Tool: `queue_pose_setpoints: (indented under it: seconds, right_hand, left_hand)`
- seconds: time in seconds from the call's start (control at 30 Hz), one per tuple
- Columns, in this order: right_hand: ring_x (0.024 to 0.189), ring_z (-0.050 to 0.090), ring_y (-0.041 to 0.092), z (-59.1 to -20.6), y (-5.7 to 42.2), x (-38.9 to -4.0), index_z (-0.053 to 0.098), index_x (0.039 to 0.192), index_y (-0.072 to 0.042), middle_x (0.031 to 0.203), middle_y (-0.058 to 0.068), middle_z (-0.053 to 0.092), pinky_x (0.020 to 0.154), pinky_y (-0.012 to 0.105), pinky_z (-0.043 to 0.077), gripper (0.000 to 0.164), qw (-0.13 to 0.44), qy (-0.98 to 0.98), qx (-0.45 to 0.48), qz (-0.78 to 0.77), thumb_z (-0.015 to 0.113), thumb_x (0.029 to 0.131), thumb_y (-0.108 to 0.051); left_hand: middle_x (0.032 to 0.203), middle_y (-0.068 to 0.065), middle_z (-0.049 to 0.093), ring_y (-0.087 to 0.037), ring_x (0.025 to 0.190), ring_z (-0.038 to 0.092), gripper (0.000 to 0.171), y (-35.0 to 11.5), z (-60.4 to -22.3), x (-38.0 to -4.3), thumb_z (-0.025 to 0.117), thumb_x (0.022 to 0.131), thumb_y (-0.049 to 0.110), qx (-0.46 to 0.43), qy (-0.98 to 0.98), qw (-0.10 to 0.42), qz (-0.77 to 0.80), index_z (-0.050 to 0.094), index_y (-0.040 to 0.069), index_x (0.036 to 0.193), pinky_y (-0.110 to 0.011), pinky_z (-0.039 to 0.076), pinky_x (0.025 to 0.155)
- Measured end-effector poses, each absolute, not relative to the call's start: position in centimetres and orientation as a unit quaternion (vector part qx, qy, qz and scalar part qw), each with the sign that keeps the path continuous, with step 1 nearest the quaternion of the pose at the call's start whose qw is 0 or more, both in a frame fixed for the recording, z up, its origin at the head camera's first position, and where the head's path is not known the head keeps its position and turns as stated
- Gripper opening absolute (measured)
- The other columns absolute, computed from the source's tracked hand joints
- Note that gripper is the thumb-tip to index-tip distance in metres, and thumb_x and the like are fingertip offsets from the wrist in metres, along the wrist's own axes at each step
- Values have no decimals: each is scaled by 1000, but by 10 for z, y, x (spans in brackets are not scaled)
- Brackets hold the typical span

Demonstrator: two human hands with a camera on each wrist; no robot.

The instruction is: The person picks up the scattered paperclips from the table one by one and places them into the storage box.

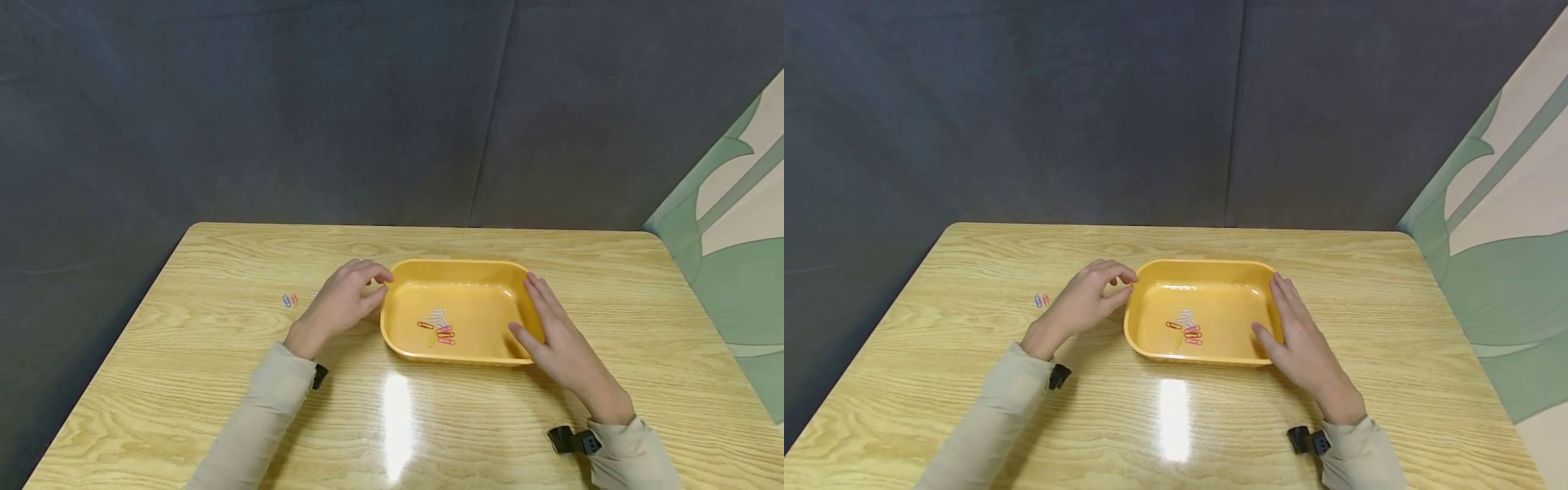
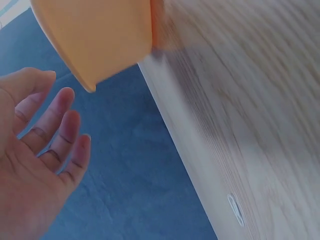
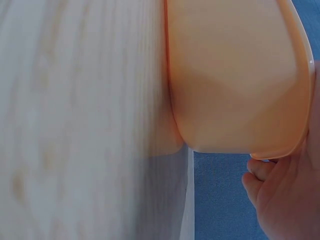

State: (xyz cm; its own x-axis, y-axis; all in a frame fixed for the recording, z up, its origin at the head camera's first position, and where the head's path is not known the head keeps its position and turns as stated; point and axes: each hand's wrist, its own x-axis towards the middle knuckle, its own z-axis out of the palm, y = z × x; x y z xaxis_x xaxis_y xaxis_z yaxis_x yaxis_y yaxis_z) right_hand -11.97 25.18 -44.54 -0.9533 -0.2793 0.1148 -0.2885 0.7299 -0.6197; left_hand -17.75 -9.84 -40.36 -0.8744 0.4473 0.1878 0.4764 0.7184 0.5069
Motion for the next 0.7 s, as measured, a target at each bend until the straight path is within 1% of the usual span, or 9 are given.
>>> queue_pose_setpoints:
  seconds: [0.07,0.2,0.33,0.43,0.7]
  right_hand:
    - [153,8,39,-446,252,-120,12,158,-3,166,20,11,123,56,10,78,6,-930,152,334,58,100,-27]
    - [154,8,38,-445,252,-119,12,159,-4,166,19,11,123,56,11,78,6,-931,151,333,58,100,-29]
    - [154,8,38,-444,252,-120,12,159,-3,166,20,12,122,57,12,78,6,-930,152,334,57,100,-29]
    - [154,8,38,-444,252,-120,12,159,-4,166,20,11,122,57,12,78,4,-929,151,337,57,100,-29]
    - [154,7,38,-444,252,-120,11,159,-5,166,19,10,122,58,12,79,1,-929,149,338,58,100,-28]
  left_hand:
    - [109,0,71,-19,99,60,16,-103,-404,-178,66,95,16,-244,-929,26,-278,72,12,109,-33,50,82]
    - [107,0,71,-20,96,61,14,-113,-405,-180,66,95,14,-238,-931,37,-274,72,13,107,-34,51,82]
    - [105,-1,72,-23,93,62,13,-123,-406,-182,67,93,12,-232,-933,48,-270,72,11,105,-34,51,80]
    - [104,-1,73,-25,94,63,13,-129,-404,-183,67,93,11,-228,-935,46,-266,72,10,105,-35,51,80]
    - [107,-2,72,-26,95,63,16,-148,-408,-184,66,93,10,-213,-945,32,-248,71,9,108,-36,51,80]
